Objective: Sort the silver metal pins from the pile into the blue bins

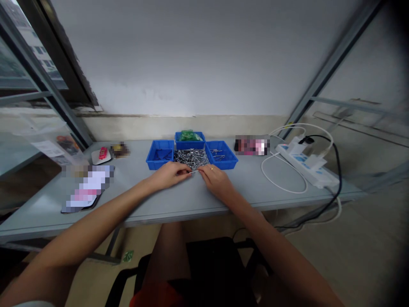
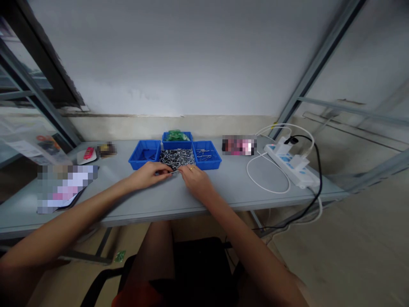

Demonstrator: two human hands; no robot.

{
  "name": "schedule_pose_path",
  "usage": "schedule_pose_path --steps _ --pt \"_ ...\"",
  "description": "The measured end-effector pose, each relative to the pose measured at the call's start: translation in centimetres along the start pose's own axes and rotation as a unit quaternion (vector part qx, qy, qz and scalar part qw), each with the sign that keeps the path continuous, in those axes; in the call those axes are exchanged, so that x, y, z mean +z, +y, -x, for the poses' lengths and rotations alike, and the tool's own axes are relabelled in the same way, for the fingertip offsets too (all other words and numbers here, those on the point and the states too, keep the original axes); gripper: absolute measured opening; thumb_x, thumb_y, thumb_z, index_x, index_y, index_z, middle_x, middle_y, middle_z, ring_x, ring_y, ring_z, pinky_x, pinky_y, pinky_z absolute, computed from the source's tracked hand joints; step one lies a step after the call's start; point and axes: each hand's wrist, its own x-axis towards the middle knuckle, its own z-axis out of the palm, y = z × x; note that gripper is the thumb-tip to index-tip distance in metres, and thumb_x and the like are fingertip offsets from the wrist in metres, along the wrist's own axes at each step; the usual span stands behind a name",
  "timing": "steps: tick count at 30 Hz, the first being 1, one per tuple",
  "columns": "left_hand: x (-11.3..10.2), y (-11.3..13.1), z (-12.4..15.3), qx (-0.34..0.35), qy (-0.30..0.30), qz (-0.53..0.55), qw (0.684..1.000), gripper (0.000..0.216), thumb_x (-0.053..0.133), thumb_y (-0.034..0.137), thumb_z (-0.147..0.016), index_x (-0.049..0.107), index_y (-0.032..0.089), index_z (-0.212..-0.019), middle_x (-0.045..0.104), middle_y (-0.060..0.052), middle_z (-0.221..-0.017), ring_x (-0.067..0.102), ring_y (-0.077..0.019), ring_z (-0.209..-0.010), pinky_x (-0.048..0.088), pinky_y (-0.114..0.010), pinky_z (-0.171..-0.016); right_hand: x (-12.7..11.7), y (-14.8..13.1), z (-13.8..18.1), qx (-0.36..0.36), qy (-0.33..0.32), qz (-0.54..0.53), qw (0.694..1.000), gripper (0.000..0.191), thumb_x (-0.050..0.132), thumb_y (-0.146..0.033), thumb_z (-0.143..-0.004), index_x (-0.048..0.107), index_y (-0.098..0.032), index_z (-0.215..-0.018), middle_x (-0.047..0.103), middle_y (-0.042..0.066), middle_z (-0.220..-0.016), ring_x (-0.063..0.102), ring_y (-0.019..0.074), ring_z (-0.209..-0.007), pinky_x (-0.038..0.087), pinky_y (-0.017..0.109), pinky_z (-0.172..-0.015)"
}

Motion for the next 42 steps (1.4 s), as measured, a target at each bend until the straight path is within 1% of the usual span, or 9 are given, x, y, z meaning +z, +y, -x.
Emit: schedule_pose_path --steps 5,9,15,24,27,32,36,42 --pt "0.01 0.03 0.06 0.007 -0.007 -0.030 0.999 0.027 0.045 0.036 -0.087 0.064 0.018 -0.089 0.066 -0.004 -0.081 0.058 -0.0131 -0.071 0.041 -0.025 -0.066 -0.26 -0.30 -0.15 0.027 0.022 -0.008 0.999 0.023 0.036 -0.022 -0.093 0.058 -0.017 -0.097 0.064 0.007 -0.089 0.057 0.0179 -0.087 0.045 0.031 -0.081" --pt "-0.06 0.37 0.20 0.017 -0.019 -0.048 0.999 0.026 0.043 0.034 -0.088 0.063 0.017 -0.088 0.065 -0.004 -0.081 0.058 -0.0135 -0.074 0.041 -0.025 -0.068 -0.33 -0.34 -0.22 0.021 0.028 -0.006 0.999 0.021 0.038 -0.022 -0.093 0.058 -0.017 -0.095 0.064 0.006 -0.086 0.058 0.0179 -0.085 0.045 0.031 -0.079" --pt "-0.36 0.88 0.31 0.029 -0.042 -0.065 0.997 0.026 0.039 0.030 -0.089 0.062 0.017 -0.089 0.066 -0.005 -0.084 0.058 -0.0139 -0.074 0.041 -0.025 -0.067 -0.20 -0.22 -0.13 0.004 0.034 -0.012 0.999 0.021 0.036 -0.022 -0.093 0.057 -0.017 -0.096 0.064 0.006 -0.087 0.058 0.0174 -0.085 0.046 0.031 -0.080" --pt "-0.20 0.57 0.29 0.028 -0.040 -0.094 0.994 0.027 0.037 0.029 -0.090 0.061 0.017 -0.088 0.065 -0.005 -0.082 0.058 -0.0143 -0.074 0.040 -0.026 -0.067 -0.14 -0.18 -0.05 -0.002 0.028 -0.027 0.999 0.020 0.039 -0.023 -0.092 0.056 -0.016 -0.098 0.064 0.006 -0.089 0.057 0.0174 -0.086 0.046 0.031 -0.080" --pt "-0.22 0.63 0.32 0.033 -0.047 -0.093 0.994 0.027 0.037 0.029 -0.090 0.061 0.017 -0.090 0.066 -0.005 -0.084 0.059 -0.0138 -0.074 0.041 -0.025 -0.066 -0.21 -0.23 -0.11 -0.002 0.029 -0.020 0.999 0.020 0.038 -0.022 -0.092 0.057 -0.017 -0.096 0.063 0.006 -0.087 0.057 0.0174 -0.084 0.047 0.031 -0.079" --pt "-0.16 0.78 0.37 0.062 -0.059 -0.097 0.992 0.023 0.039 0.028 -0.089 0.060 0.018 -0.094 0.066 -0.005 -0.091 0.059 -0.0143 -0.080 0.041 -0.025 -0.070 -0.53 -0.50 -0.22 -0.012 0.035 -0.011 0.999 0.021 0.037 -0.020 -0.092 0.057 -0.017 -0.097 0.063 0.006 -0.087 0.057 0.0173 -0.084 0.047 0.031 -0.079" --pt "-0.09 0.77 0.34 0.064 -0.058 -0.094 0.992 0.023 0.040 0.028 -0.089 0.060 0.017 -0.093 0.065 -0.004 -0.089 0.059 -0.0140 -0.078 0.042 -0.024 -0.069 -0.56 -0.55 -0.24 -0.009 0.034 -0.010 0.999 0.021 0.036 -0.020 -0.092 0.057 -0.018 -0.097 0.063 0.006 -0.088 0.057 0.0173 -0.085 0.046 0.031 -0.080" --pt "-0.18 0.80 0.29 0.069 -0.042 -0.065 0.995 0.023 0.040 0.026 -0.089 0.060 0.015 -0.086 0.063 -0.005 -0.082 0.057 -0.0124 -0.073 0.042 -0.023 -0.066 0.06 0.02 -0.06 0.001 0.017 -0.009 1.000 0.022 0.035 -0.022 -0.093 0.056 -0.018 -0.098 0.063 0.006 -0.088 0.056 0.0181 -0.086 0.046 0.032 -0.081"
